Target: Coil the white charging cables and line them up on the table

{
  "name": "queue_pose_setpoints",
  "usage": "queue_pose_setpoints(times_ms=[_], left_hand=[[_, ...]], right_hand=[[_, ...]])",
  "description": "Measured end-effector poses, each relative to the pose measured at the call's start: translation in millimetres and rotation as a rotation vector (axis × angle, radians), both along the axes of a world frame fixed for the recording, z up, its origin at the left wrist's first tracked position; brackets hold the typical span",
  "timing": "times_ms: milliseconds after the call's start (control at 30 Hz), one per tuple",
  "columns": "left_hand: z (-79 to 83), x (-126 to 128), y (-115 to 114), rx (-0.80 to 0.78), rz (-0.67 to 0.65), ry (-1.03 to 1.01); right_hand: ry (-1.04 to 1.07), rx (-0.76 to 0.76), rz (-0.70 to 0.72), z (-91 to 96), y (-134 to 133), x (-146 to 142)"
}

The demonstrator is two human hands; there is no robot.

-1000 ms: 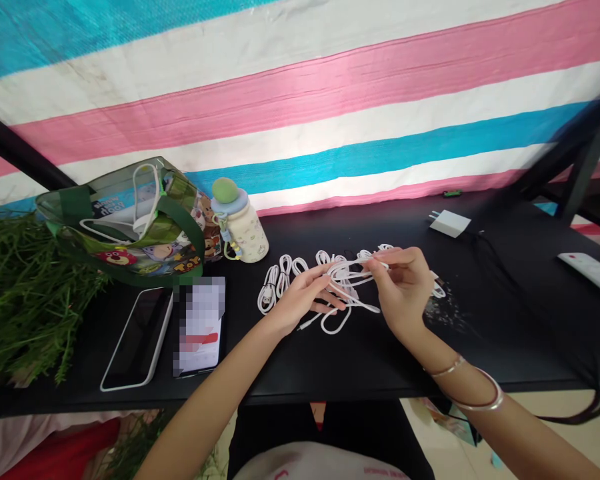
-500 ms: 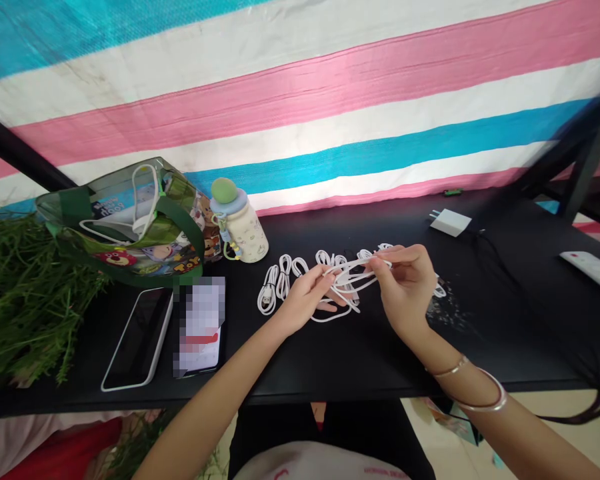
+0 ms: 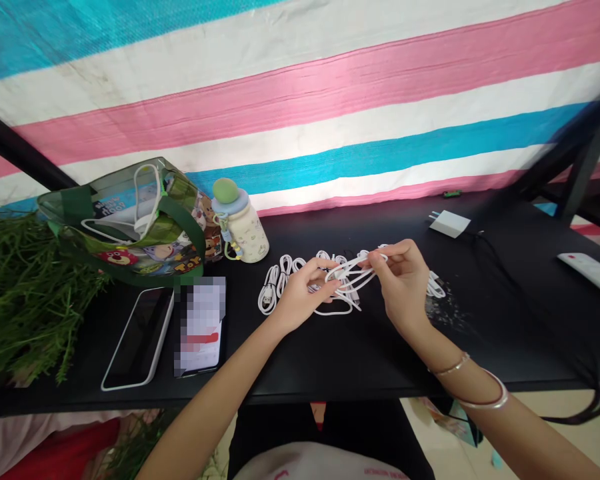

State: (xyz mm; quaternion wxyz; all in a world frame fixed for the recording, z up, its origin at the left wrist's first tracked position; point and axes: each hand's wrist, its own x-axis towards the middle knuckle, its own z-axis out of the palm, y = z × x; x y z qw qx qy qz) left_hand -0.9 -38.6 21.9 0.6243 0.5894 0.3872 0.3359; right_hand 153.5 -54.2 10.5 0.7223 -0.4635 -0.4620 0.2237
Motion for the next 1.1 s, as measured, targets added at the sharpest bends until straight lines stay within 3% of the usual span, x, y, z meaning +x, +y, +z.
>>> queue_pose_setpoints(times_ms=[267, 833, 1100], left_hand=[[3.1, -7, 3, 0.163, -0.010, 0.095], [11.5, -11, 8, 0.402, 0.217, 0.354], [10.7, -11, 9, 0.439, 0.224, 0.444]], right_hand=[[0.017, -0.054, 0.019, -0.8, 1, 1], [-0.049, -0.101, 0.017, 0.4, -1, 0], [-0.085, -0.122, -0.010, 1.7, -2, -1]])
